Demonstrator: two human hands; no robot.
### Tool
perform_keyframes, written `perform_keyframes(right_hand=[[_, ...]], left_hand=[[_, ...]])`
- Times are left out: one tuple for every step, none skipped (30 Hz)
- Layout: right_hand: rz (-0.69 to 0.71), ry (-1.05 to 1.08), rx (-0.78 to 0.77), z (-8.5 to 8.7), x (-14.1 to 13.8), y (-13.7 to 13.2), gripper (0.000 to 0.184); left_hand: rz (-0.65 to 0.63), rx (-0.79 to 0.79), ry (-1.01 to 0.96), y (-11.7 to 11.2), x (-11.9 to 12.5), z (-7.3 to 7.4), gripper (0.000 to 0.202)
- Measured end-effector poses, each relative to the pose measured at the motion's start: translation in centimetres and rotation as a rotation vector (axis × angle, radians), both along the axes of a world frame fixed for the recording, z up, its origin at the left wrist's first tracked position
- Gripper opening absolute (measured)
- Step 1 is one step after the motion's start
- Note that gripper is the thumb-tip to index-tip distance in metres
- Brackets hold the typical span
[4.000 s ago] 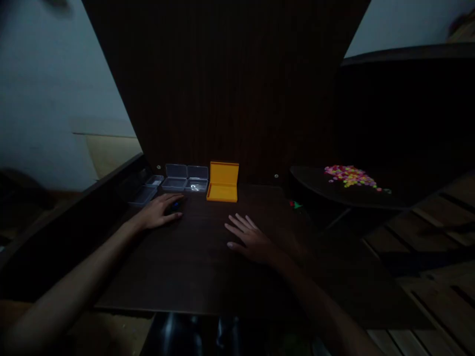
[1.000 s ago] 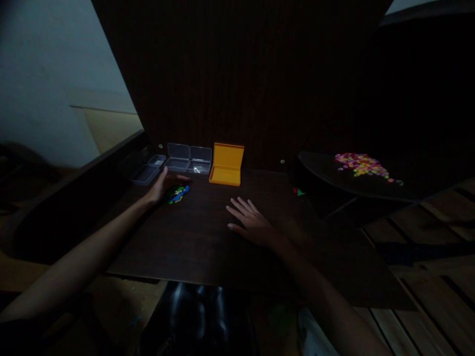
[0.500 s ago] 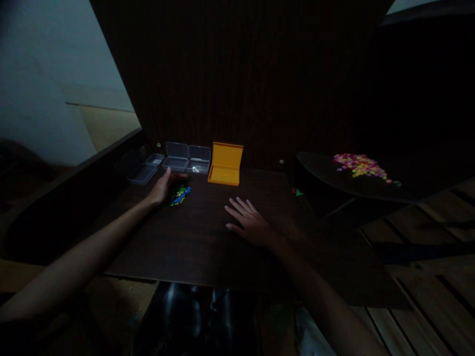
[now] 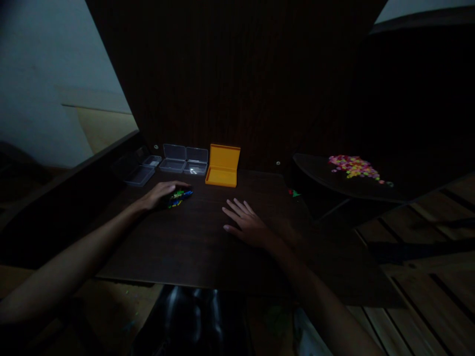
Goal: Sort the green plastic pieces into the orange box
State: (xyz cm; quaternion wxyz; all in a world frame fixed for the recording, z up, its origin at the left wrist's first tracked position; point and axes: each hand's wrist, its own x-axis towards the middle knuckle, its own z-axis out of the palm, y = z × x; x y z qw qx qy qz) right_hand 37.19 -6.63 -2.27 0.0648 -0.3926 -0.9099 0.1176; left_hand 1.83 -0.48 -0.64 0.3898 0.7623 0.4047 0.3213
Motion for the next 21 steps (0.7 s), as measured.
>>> perform_keyframes(right_hand=[[0.000, 0.003, -0.002, 0.0, 0.0, 0.0, 0.063], [0.000, 0.006, -0.007, 0.1, 0.0, 0.0, 0.063], [0.000, 0.008, -0.012, 0.1, 0.0, 0.0, 0.063], [0.000, 0.009, -0.017, 0.2, -0.1, 0.0, 0.063], [-0.002, 0.012, -0.021, 0.3, -0.1, -0.1, 0.063], [-0.003, 0.014, -0.023, 0.3, -0.1, -0.1, 0.063], [-0.003, 0.015, -0.024, 0.3, -0.1, -0.1, 0.063], [-0.003, 0.014, -0.023, 0.3, -0.1, -0.1, 0.063], [-0.003, 0.012, -0.021, 0.2, -0.1, -0.1, 0.063], [-0.002, 0.010, -0.019, 0.2, -0.1, -0.1, 0.063], [-0.001, 0.010, -0.016, 0.1, -0.1, 0.0, 0.063], [-0.001, 0.012, -0.013, 0.1, -0.1, 0.0, 0.063], [-0.002, 0.016, -0.011, 0.1, -0.1, 0.0, 0.063], [-0.003, 0.020, -0.012, 0.1, -0.1, 0.0, 0.063], [-0.003, 0.022, -0.015, 0.1, -0.1, 0.0, 0.063], [-0.005, 0.023, -0.019, 0.1, -0.1, 0.0, 0.063], [-0.007, 0.023, -0.024, 0.1, -0.1, -0.1, 0.063], [-0.007, 0.021, -0.026, 0.1, -0.2, -0.1, 0.063], [-0.007, 0.020, -0.024, 0.1, -0.2, -0.1, 0.063], [-0.008, 0.022, -0.018, 0.1, -0.2, -0.1, 0.063], [-0.008, 0.026, -0.010, 0.1, -0.2, -0.1, 0.063]], left_hand=[[-0.037, 0.059, 0.081, -0.2, -0.1, 0.2, 0.064], [-0.062, 0.111, 0.160, -0.3, -0.1, 0.3, 0.066], [-0.076, 0.155, 0.233, -0.5, 0.0, 0.4, 0.070], [-0.079, 0.190, 0.294, -0.6, 0.1, 0.4, 0.075], [-0.074, 0.220, 0.343, -0.6, 0.2, 0.3, 0.080], [-0.067, 0.244, 0.383, -0.6, 0.3, 0.2, 0.083], [-0.060, 0.262, 0.416, -0.6, 0.4, 0.1, 0.086], [-0.055, 0.273, 0.441, -0.6, 0.5, -0.1, 0.088], [-0.054, 0.276, 0.463, -0.6, 0.6, -0.2, 0.090], [-0.057, 0.272, 0.483, -0.6, 0.7, -0.3, 0.091], [-0.063, 0.263, 0.499, -0.5, 0.7, -0.4, 0.091], [-0.065, 0.251, 0.509, -0.6, 0.8, -0.4, 0.091], [-0.066, 0.238, 0.515, -0.6, 0.8, -0.4, 0.091], [-0.062, 0.225, 0.518, -0.6, 0.9, -0.4, 0.091], [-0.052, 0.213, 0.520, -0.7, 0.9, -0.3, 0.091], [-0.040, 0.202, 0.522, -0.7, 1.0, -0.3, 0.091], [-0.029, 0.194, 0.527, -0.8, 1.2, -0.3, 0.090], [-0.024, 0.189, 0.530, -0.8, 1.3, -0.3, 0.089], [-0.026, 0.190, 0.531, -0.8, 1.5, -0.3, 0.088], [-0.034, 0.194, 0.527, -0.9, 1.8, -0.3, 0.086], [-0.048, 0.201, 0.519, -1.0, 2.0, -0.4, 0.084]])
